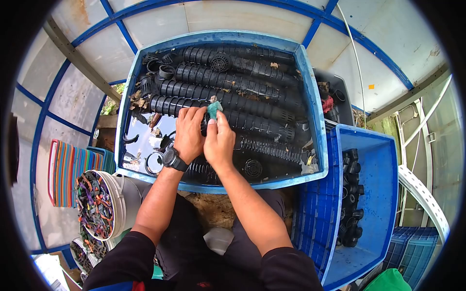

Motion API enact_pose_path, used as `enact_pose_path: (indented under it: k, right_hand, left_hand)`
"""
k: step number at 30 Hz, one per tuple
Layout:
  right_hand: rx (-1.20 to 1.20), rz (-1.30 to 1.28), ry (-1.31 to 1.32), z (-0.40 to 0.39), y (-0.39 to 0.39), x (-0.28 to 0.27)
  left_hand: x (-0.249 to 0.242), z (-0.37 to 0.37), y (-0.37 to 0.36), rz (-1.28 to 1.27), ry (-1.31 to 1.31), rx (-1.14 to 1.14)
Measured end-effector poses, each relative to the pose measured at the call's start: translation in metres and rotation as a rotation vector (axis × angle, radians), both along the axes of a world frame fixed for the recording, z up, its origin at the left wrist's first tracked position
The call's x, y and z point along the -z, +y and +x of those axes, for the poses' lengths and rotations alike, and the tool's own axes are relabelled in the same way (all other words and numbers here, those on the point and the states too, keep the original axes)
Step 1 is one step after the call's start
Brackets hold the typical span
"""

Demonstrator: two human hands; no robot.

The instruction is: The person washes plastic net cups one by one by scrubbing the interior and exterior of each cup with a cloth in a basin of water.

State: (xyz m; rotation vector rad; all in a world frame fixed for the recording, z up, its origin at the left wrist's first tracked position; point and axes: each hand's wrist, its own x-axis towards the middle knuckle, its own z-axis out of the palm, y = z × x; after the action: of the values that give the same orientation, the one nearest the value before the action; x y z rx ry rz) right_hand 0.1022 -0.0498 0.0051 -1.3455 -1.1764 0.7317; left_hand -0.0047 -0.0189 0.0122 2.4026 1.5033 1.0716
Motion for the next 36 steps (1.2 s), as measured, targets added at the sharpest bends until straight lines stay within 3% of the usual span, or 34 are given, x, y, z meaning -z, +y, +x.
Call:
enact_pose_path:
  k: [1, 2, 3, 5, 6, 9, 13, 21, 22, 23, 25, 27, 36]
  right_hand:
    - [0.055, 0.008, -0.144, -0.011, -0.007, 0.010]
    - [0.076, 0.187, -0.227, -0.021, -0.014, 0.019]
    - [0.095, 0.233, -0.192, -0.029, -0.019, 0.013]
    - [0.044, 0.010, 0.119, -0.017, -0.014, -0.002]
    - [0.049, 0.090, 0.228, -0.007, 0.007, 0.025]
    - [-0.098, -0.126, 0.770, 0.029, 0.022, 0.006]
    - [0.035, -0.185, 1.068, 0.063, 0.029, -0.008]
    - [0.023, -0.197, 1.079, 0.060, 0.028, -0.011]
    - [-0.021, -0.189, 1.088, 0.062, 0.029, -0.008]
    - [-0.020, -0.190, 1.090, 0.064, 0.029, -0.005]
    - [-0.047, -0.201, 1.116, 0.068, 0.031, -0.001]
    - [-0.068, -0.198, 1.114, 0.069, 0.032, 0.003]
    - [-0.071, -0.228, 1.087, 0.067, 0.030, 0.005]
  left_hand:
    - [0.005, -0.003, 0.004, -0.022, -0.004, -0.040]
    - [0.009, -0.007, 0.005, -0.042, -0.003, -0.071]
    - [0.003, -0.008, 0.003, -0.096, -0.019, -0.039]
    - [0.005, -0.006, 0.002, -0.041, 0.024, 0.044]
    - [0.002, -0.003, -0.001, -0.034, -0.032, 0.096]
    - [-0.008, 0.001, -0.006, -0.084, -0.043, 0.200]
    - [-0.025, 0.000, -0.009, -0.009, -0.104, 0.201]
    - [-0.025, 0.002, -0.012, 0.049, -0.228, 0.105]
    - [-0.025, 0.000, -0.009, 0.027, -0.321, 0.113]
    - [-0.013, -0.003, -0.003, -0.301, -0.748, 0.187]
    - [-0.008, -0.010, 0.006, -0.620, -1.480, 0.278]
    - [-0.007, -0.025, 0.016, -0.803, -1.743, 0.393]
    - [-0.001, -0.034, 0.011, -0.945, -2.001, 0.549]
